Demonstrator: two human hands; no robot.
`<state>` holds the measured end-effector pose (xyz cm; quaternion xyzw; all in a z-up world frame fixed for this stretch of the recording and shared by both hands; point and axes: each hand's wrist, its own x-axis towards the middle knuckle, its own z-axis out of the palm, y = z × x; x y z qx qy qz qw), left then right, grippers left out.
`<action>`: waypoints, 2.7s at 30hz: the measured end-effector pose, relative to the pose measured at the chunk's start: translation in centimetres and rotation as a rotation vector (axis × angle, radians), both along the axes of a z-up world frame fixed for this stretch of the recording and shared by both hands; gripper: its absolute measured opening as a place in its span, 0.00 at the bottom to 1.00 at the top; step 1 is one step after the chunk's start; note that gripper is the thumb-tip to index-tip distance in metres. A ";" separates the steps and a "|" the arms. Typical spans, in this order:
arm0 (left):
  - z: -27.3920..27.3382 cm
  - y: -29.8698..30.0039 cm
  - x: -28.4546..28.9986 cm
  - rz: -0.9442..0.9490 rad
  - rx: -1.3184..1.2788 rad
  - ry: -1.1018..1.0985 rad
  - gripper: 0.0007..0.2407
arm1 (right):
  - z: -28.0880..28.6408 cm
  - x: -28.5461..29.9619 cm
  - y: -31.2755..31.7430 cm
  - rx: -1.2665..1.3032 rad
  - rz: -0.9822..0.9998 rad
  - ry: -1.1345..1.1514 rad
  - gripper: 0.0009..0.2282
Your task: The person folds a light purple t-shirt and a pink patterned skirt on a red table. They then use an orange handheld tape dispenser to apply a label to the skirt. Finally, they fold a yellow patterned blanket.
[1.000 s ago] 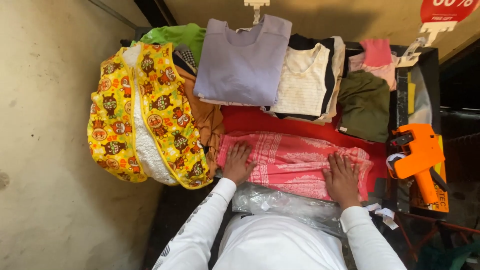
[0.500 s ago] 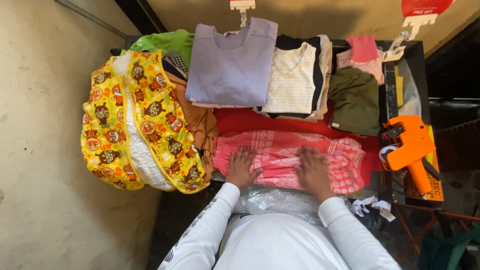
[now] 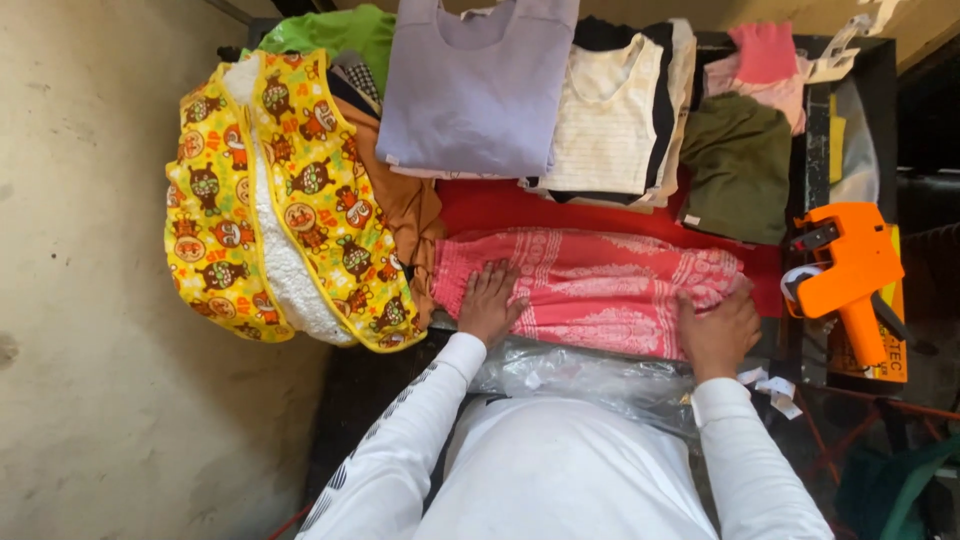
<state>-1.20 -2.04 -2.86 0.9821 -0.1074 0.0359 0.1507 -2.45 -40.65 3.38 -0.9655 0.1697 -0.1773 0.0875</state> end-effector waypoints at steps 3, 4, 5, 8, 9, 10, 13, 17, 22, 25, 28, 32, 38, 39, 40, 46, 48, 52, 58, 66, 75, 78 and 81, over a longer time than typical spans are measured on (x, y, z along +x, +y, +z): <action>-0.2 -0.4 -0.1 0.016 0.004 -0.016 0.28 | -3.1 2.0 -0.6 0.361 -0.068 0.186 0.42; -0.2 -0.4 -0.1 0.015 0.005 -0.015 0.28 | -3.8 2.4 -0.9 0.362 -0.069 0.187 0.42; -0.2 -0.5 0.0 0.021 -0.004 -0.007 0.28 | -4.5 2.7 -1.2 0.324 -0.072 0.235 0.32; 1.1 -1.5 -0.2 -0.023 -0.101 0.071 0.29 | -4.1 2.8 -2.5 0.203 -0.087 0.287 0.16; 1.8 -1.9 0.0 -0.071 -0.187 0.134 0.30 | -3.4 3.2 -3.0 0.121 -0.095 0.284 0.10; 3.9 -1.9 0.2 -0.072 -0.188 0.135 0.30 | 0.3 3.2 -2.3 0.121 -0.096 0.285 0.10; 7.9 -1.9 0.9 0.027 -0.277 0.162 0.28 | 8.8 3.4 -0.3 0.158 -0.071 0.341 0.03; 7.2 -0.8 1.1 0.294 -0.298 0.175 0.31 | 8.0 2.9 4.0 0.034 0.034 0.157 0.14; 8.2 -0.2 1.2 0.306 -0.385 0.236 0.33 | 1.0 2.5 12.6 0.277 0.288 0.298 0.31; 9.0 0.3 1.4 0.362 -0.470 0.302 0.36 | 4.7 1.5 15.4 0.295 0.547 0.471 0.42; 7.7 1.3 1.2 0.427 -0.510 0.382 0.35 | 4.3 1.6 13.7 0.353 0.663 0.375 0.26; 7.8 1.6 2.3 0.419 -0.458 0.437 0.35 | 3.5 2.9 11.1 0.147 0.664 -0.291 0.23; 5.5 1.8 4.0 0.433 -0.436 0.495 0.37 | -3.5 2.8 10.3 0.000 0.602 0.384 0.30; 3.5 2.1 4.7 0.424 -0.450 0.496 0.37 | -3.3 2.9 10.6 0.011 0.565 0.439 0.30; 3.6 2.5 5.0 0.420 -0.451 0.490 0.37 | -2.6 3.3 10.6 0.009 0.563 0.432 0.30; 9.0 1.9 4.7 0.450 -0.648 0.613 0.25 | -2.1 3.2 10.3 0.140 0.573 0.563 0.34; 11.9 0.7 4.3 0.461 -0.673 0.645 0.22 | -3.4 3.0 10.5 0.013 0.565 0.454 0.30; 14.8 -1.7 5.5 0.387 -0.672 0.595 0.25 | -1.6 3.2 9.8 0.179 0.560 0.535 0.31; 20.5 -9.7 6.4 0.470 -1.168 0.744 0.31 | 7.9 -1.7 11.4 1.190 0.770 0.195 0.52; 10.8 -10.0 9.7 0.252 -1.088 0.432 0.17 | -6.9 -1.7 3.8 1.433 0.239 0.290 0.24; 12.4 -5.8 2.2 -0.433 -1.052 0.682 0.23 | 9.6 0.0 5.0 1.625 0.565 0.311 0.22; 12.5 -5.3 1.9 -0.397 -0.850 0.680 0.14 | 10.6 0.5 4.3 1.734 0.591 0.339 0.21; 8.4 -5.1 1.9 -0.269 -0.749 0.551 0.08 | 6.7 0.4 0.9 1.506 0.533 0.352 0.25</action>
